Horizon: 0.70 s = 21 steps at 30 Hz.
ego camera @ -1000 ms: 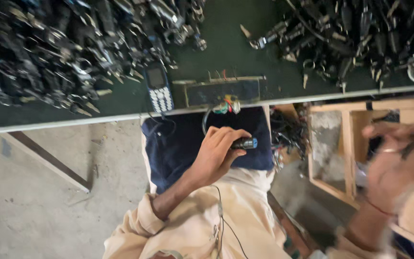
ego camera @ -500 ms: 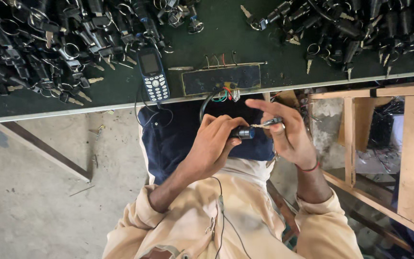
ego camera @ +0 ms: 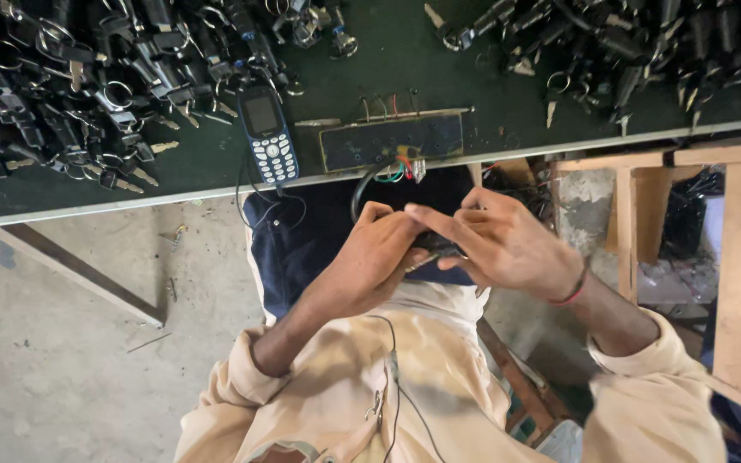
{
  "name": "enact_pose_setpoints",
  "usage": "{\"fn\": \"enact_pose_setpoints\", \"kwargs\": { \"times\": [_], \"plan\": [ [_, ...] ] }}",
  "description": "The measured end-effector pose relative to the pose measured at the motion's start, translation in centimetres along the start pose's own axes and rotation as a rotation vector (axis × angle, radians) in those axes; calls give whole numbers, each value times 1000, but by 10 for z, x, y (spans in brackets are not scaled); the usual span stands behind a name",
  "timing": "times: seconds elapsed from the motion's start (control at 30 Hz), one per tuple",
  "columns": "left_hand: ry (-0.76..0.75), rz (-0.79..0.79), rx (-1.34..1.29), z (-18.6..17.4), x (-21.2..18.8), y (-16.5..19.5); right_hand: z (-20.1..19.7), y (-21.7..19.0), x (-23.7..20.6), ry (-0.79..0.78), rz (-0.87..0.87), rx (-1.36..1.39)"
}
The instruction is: The person sits at a workbench covered with black power cables and connectors. They pick up a cable, twist its exposed wires together, use a green-handled tool to trim or crimp the wire ends, attach a connector, and place the finished cable aside, repeating this with successive cables.
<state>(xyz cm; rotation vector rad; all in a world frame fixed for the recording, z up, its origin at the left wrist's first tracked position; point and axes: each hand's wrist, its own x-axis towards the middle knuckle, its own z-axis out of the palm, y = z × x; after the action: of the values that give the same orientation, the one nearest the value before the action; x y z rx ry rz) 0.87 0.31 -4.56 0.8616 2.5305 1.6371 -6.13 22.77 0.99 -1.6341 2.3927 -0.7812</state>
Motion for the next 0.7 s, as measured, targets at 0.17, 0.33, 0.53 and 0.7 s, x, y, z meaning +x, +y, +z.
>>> {"fn": "enact_pose_setpoints", "kwargs": {
  "times": [0.17,0.33,0.53,0.7],
  "plan": [
    [177,28,353,19,3,1,41,-26,-7,360,549,400],
    [118,-16,355,36,-6,16,44,-35,-29,147,1013,1019],
    [-444,129,-695,31,-2,70,-43,-7,-134,92,838,860],
    [-180,39,-424,-26,43,73,-48,3,-194,786,900,633]
  ]
}}
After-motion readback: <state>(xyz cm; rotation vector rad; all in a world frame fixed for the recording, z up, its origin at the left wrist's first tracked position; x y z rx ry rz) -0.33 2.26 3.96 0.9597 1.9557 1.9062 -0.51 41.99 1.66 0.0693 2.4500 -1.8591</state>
